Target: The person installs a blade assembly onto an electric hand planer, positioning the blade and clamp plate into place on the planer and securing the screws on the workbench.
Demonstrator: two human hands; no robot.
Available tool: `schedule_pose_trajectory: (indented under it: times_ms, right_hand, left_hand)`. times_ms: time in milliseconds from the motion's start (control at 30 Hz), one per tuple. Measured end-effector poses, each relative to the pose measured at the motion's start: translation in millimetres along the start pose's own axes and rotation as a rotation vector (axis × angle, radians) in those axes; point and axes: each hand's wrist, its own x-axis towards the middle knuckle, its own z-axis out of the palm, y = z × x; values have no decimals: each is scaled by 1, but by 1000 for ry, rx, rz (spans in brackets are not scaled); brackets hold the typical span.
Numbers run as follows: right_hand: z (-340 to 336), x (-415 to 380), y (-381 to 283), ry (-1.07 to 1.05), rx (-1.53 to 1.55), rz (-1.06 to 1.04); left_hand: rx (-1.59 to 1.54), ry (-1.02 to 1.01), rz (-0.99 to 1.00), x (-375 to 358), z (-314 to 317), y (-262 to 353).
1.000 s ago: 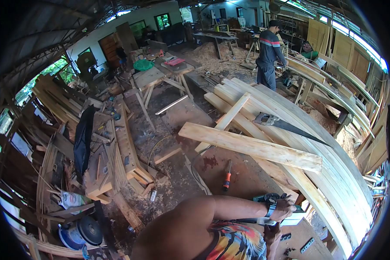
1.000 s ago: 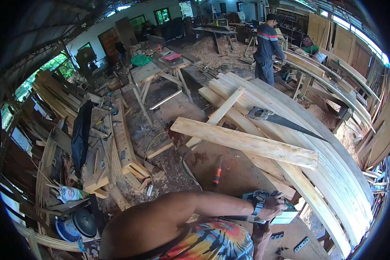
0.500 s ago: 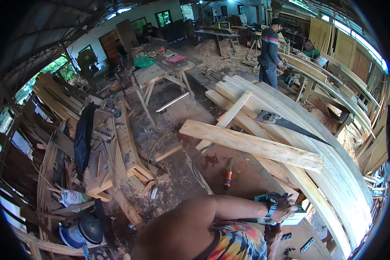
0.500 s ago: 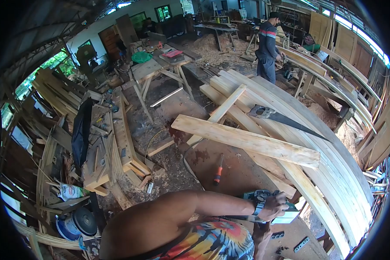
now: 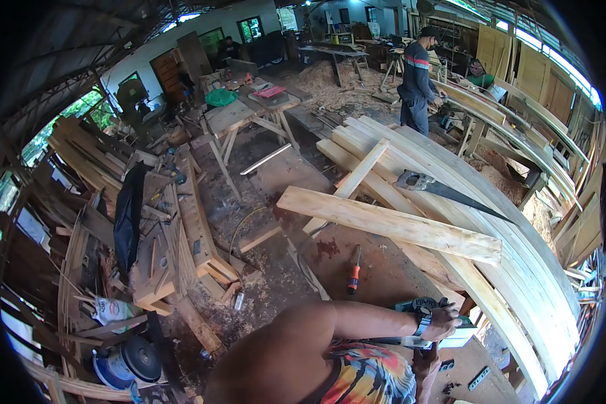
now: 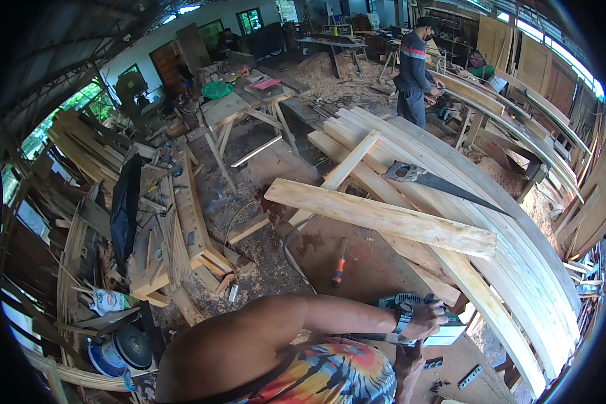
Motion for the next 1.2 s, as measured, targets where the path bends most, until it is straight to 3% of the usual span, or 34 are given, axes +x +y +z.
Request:
schedule_pose_trajectory:
  times_ms: [67,133,200,233,300,333,500,867,1200]
  right_hand:
    - [-4,3,7,22,-23,-72]
    - [-8,9,11,194,-98,-72]
    - [-15,15,17,369,-175,-67]
    - [-19,21,18,411,-204,-184]
    - [-23,37,12,491,-262,-424]
    - [-25,38,-1,429,-232,-334]
    - [-25,52,2,390,-372,-334]
    - [-16,48,5,426,-527,-306]
    - [-7,45,-14,462,-605,-132]
  left_hand:
    - [-10,81,8,-2,1,-1]
    - [-74,188,9,-3,10,-6]
    - [-246,54,-153,7,-33,6]
    - [-331,-15,-233,11,-46,10]
    - [-365,86,-313,12,-36,3]
    - [-368,87,-372,11,-35,1]
    - [-360,123,-467,12,-33,0]
    - [-361,170,-412,12,-19,-6]
    - [-349,176,-412,11,-25,-1]
